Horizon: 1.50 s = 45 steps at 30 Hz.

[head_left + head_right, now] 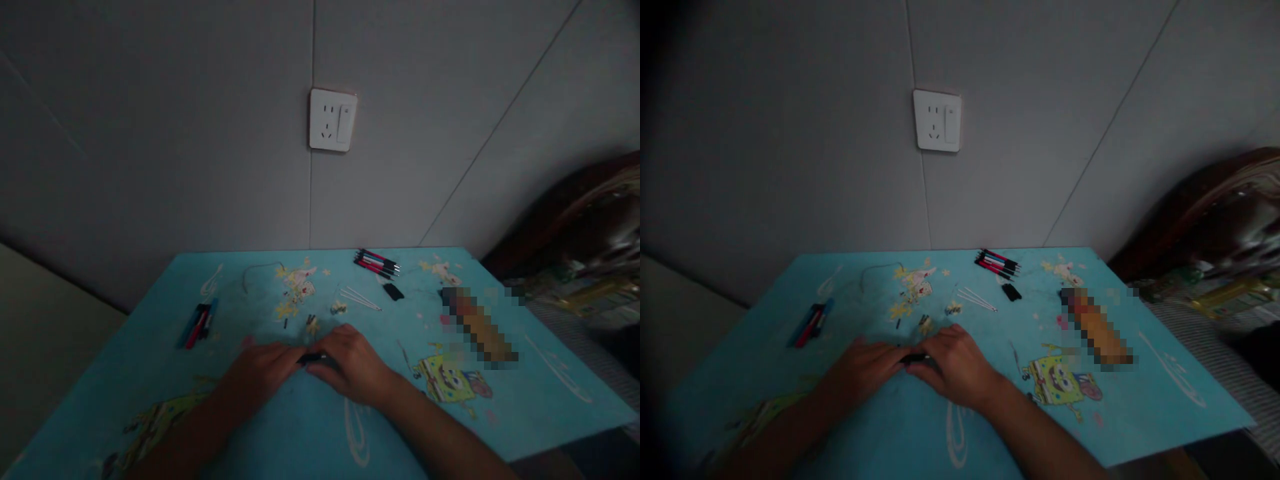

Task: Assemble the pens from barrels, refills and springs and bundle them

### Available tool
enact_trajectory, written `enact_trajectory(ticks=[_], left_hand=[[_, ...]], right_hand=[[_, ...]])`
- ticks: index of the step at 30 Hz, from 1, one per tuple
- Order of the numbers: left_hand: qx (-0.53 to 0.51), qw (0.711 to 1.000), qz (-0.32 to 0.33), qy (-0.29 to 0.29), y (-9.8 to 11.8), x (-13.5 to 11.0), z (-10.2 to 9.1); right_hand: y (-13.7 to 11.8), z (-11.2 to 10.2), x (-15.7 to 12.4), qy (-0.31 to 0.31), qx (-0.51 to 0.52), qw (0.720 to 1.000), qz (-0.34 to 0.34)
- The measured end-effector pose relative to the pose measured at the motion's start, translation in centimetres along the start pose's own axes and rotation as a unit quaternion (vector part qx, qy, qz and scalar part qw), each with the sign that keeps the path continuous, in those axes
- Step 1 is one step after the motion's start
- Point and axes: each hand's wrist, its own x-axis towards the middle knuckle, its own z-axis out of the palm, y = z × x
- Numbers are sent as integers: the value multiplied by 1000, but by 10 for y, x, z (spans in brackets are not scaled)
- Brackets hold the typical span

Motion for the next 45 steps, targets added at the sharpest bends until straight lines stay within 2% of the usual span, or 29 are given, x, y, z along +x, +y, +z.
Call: enact_trajectory(ticks=[3, 9, 12, 16, 20, 23, 27, 29, 32, 35, 39, 45], left_hand=[[9, 1000, -1, -10, -1, -1, 0], [7, 1000, 17, 22, 6, -1, 3], [-3, 999, 26, 26, 5, -2, 4], [1, 1000, 6, 11, 1, -2, 5], [3, 1000, -6, -6, 5, 1, 2], [24, 999, 27, 6, 8, 1, 1], [46, 996, 72, 9, 10, 1, 2], [44, 998, 38, 9, 9, 2, 2], [26, 998, -55, 6, 5, 6, 1], [-8, 995, -97, 7, 2, 8, 0], [-26, 992, -121, 3, 1, 9, 0], [-33, 990, -134, -4, 2, 9, -1]], right_hand=[[0, -2, 0, 14, -11, 1000, -6], [-5, 4, -2, -8, -71, 997, 8], [-3, 3, -2, -4, -62, 998, -4], [0, -4, -1, 2, -22, 999, -33], [0, -4, -2, -13, -27, 999, -22], [-1, 1, -5, -30, -30, 999, -14], [1, 2, -7, -81, 48, 996, 3], [6, -1, -4, -67, 49, 996, 18], [22, -8, 1, 31, -31, 997, 66], [41, -12, 4, 103, -97, 984, 107], [55, -8, 7, 115, -166, 973, 116], [51, -2, 14, 100, -215, 964, 124]])
